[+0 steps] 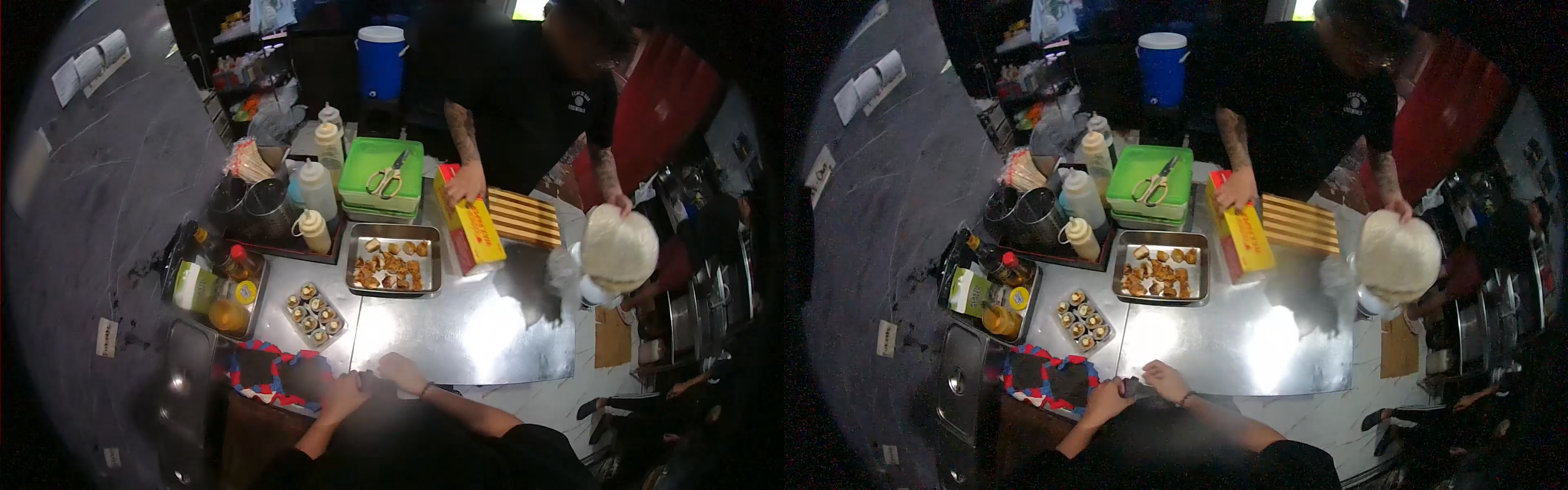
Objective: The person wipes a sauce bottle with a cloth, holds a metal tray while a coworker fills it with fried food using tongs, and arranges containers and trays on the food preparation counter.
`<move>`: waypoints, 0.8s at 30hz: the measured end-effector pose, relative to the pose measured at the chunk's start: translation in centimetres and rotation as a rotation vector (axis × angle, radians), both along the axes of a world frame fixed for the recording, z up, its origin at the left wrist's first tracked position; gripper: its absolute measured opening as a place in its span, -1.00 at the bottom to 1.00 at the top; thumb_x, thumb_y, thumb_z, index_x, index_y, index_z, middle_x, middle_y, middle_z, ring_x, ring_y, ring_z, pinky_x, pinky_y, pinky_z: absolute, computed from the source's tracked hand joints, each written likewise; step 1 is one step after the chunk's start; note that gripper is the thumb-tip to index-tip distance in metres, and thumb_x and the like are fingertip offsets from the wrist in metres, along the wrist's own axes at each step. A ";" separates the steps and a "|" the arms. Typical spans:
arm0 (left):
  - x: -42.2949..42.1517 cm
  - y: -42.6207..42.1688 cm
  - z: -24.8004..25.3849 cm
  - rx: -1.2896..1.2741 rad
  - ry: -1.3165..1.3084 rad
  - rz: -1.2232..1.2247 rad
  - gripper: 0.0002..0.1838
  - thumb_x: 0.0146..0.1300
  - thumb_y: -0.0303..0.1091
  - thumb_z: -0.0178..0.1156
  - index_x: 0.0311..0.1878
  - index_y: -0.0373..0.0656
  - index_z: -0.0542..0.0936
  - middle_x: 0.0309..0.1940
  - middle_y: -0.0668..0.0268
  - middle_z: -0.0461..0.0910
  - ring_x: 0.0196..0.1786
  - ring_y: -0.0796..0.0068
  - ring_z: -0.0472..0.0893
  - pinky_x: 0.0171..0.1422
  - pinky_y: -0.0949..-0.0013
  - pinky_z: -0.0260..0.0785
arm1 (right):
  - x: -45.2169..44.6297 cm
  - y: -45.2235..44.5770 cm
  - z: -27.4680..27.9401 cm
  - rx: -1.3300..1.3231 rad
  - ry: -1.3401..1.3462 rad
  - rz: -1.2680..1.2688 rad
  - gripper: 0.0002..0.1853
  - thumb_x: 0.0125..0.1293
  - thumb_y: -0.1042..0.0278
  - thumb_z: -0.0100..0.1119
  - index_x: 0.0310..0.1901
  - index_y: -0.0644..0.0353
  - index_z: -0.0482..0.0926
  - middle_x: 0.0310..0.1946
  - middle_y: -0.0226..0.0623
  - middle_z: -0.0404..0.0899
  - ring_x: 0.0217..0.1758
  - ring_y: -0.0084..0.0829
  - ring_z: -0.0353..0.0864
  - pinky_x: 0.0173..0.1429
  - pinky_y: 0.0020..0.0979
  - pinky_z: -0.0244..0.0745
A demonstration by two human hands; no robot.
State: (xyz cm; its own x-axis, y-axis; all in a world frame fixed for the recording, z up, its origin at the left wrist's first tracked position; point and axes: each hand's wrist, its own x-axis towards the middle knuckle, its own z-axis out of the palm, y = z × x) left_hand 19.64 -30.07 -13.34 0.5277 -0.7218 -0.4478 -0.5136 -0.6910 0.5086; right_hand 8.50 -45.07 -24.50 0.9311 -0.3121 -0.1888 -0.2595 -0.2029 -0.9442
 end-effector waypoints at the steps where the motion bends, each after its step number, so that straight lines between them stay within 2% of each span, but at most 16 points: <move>1: -0.4 -1.0 0.0 -0.053 -0.039 0.020 -0.62 -0.15 -0.09 0.31 -0.38 -0.17 0.50 -0.42 0.10 0.55 -0.27 0.06 0.56 -0.19 0.11 0.39 | -1.8 -0.6 1.4 0.061 -0.018 -0.073 -0.75 0.24 0.25 0.10 -0.15 0.24 0.46 -0.32 -0.35 0.56 -0.20 -0.55 0.56 -0.13 -0.51 0.43; 4: -0.7 -3.4 -1.5 -0.105 -0.136 -0.013 -0.66 -0.13 -0.16 0.28 -0.34 -0.17 0.46 -0.38 0.12 0.51 -0.24 0.05 0.53 -0.18 0.11 0.38 | -6.7 -2.1 0.0 0.264 -0.032 -0.339 -0.74 0.24 0.27 0.09 -0.13 0.26 0.45 -0.32 -0.33 0.56 -0.23 -0.51 0.55 -0.15 -0.49 0.43; 6: -0.7 -5.1 -2.2 -0.219 -0.275 -0.108 -0.64 -0.06 -0.25 0.15 -0.16 -0.17 0.46 -0.36 0.02 0.50 -0.26 0.02 0.53 -0.18 0.05 0.41 | -9.7 -2.8 3.1 0.386 0.219 -0.493 -0.84 0.24 0.52 0.02 -0.14 0.27 0.44 -0.25 -0.29 0.57 -0.24 -0.57 0.56 -0.12 -0.57 0.46; 8: -0.7 -7.0 -3.4 -0.257 -0.380 -0.097 -0.67 -0.08 -0.30 0.14 -0.19 -0.18 0.46 -0.36 0.05 0.48 -0.29 0.02 0.52 -0.18 0.04 0.40 | -12.9 -3.4 2.5 0.454 0.111 -0.576 -0.84 0.24 0.50 0.03 -0.15 0.30 0.44 -0.34 -0.32 0.58 -0.33 -0.58 0.57 -0.18 -0.58 0.47; 10: -0.6 -8.1 -4.0 -0.265 -0.410 -0.098 -0.69 -0.08 -0.31 0.14 -0.23 -0.22 0.45 -0.32 0.03 0.46 -0.25 0.02 0.50 -0.17 0.06 0.39 | -15.6 -3.8 1.9 0.447 0.008 -0.535 -0.85 0.22 0.53 0.04 -0.17 0.31 0.44 -0.34 -0.32 0.58 -0.32 -0.58 0.56 -0.18 -0.59 0.47; 12: -0.8 -9.8 -4.2 -0.289 -0.454 0.055 -0.68 -0.05 -0.29 0.14 -0.22 -0.25 0.43 -0.28 0.03 0.45 -0.20 0.04 0.49 -0.16 0.07 0.39 | -18.3 -4.5 2.0 0.084 0.185 -0.526 -0.84 0.19 0.56 0.05 -0.17 0.32 0.44 -0.35 -0.30 0.58 -0.32 -0.57 0.57 -0.18 -0.58 0.47; 14: -0.8 -10.5 -5.1 -0.273 -0.409 0.125 -0.62 0.00 -0.19 0.19 -0.19 -0.24 0.40 -0.24 0.05 0.43 -0.15 0.05 0.47 -0.14 0.07 0.37 | -20.8 -5.3 2.4 -0.025 0.190 -0.532 -0.82 0.17 0.56 0.07 -0.17 0.33 0.44 -0.36 -0.28 0.58 -0.32 -0.56 0.57 -0.19 -0.56 0.48; 17: -1.9 -10.7 -3.7 -0.262 -0.460 0.111 -0.59 -0.01 -0.17 0.21 -0.16 -0.23 0.41 -0.17 0.02 0.42 -0.06 0.03 0.43 -0.06 0.04 0.32 | -24.1 -6.3 2.9 -0.190 0.242 -0.542 -0.84 0.16 0.50 0.12 -0.20 0.29 0.47 -0.39 -0.27 0.59 -0.33 -0.53 0.58 -0.25 -0.54 0.49; 19: -3.1 -10.3 -3.1 -0.340 -0.618 0.124 -0.58 -0.01 -0.17 0.22 -0.13 -0.22 0.41 -0.08 0.00 0.40 0.02 0.01 0.38 0.04 0.01 0.23 | -26.8 -7.5 4.4 -0.512 0.260 -0.588 -0.84 0.13 0.43 0.16 -0.24 0.23 0.51 -0.44 -0.25 0.59 -0.37 -0.46 0.60 -0.31 -0.50 0.49; 20: -3.5 -10.1 -3.2 -0.346 -0.627 0.120 -0.58 -0.01 -0.17 0.22 -0.13 -0.22 0.41 -0.08 0.00 0.40 0.02 0.01 0.38 0.04 0.01 0.23 | -28.4 -8.5 3.8 -0.535 0.259 -0.670 -0.85 0.12 0.42 0.16 -0.26 0.21 0.52 -0.46 -0.25 0.58 -0.39 -0.42 0.59 -0.34 -0.48 0.48; 22: -4.7 -9.7 -3.6 -0.409 -0.599 0.134 -0.62 0.02 -0.23 0.21 -0.13 -0.21 0.43 0.06 0.04 0.31 0.13 0.01 0.29 0.18 0.04 0.09 | -31.5 -11.1 3.6 -0.622 0.266 -0.828 -0.88 0.09 0.45 0.14 -0.29 0.19 0.53 -0.48 -0.24 0.56 -0.44 -0.34 0.56 -0.39 -0.41 0.43; 23: -5.4 -9.7 -3.9 -0.437 -0.641 0.119 -0.68 0.04 -0.26 0.19 -0.16 -0.21 0.44 -0.03 0.07 0.36 0.06 0.05 0.33 0.12 0.10 0.13 | -33.0 -12.6 3.4 -0.687 0.203 -0.886 -0.90 0.09 0.46 0.09 -0.32 0.21 0.51 -0.45 -0.22 0.53 -0.39 -0.29 0.52 -0.31 -0.34 0.40; 24: -6.1 -9.7 -4.4 -0.437 -0.643 0.118 -0.68 0.04 -0.26 0.19 -0.16 -0.21 0.44 -0.03 0.07 0.36 0.06 0.05 0.33 0.12 0.10 0.13 | -34.5 -14.1 3.2 -0.686 0.201 -0.887 -0.90 0.09 0.46 0.09 -0.32 0.21 0.51 -0.45 -0.22 0.53 -0.39 -0.29 0.52 -0.31 -0.34 0.40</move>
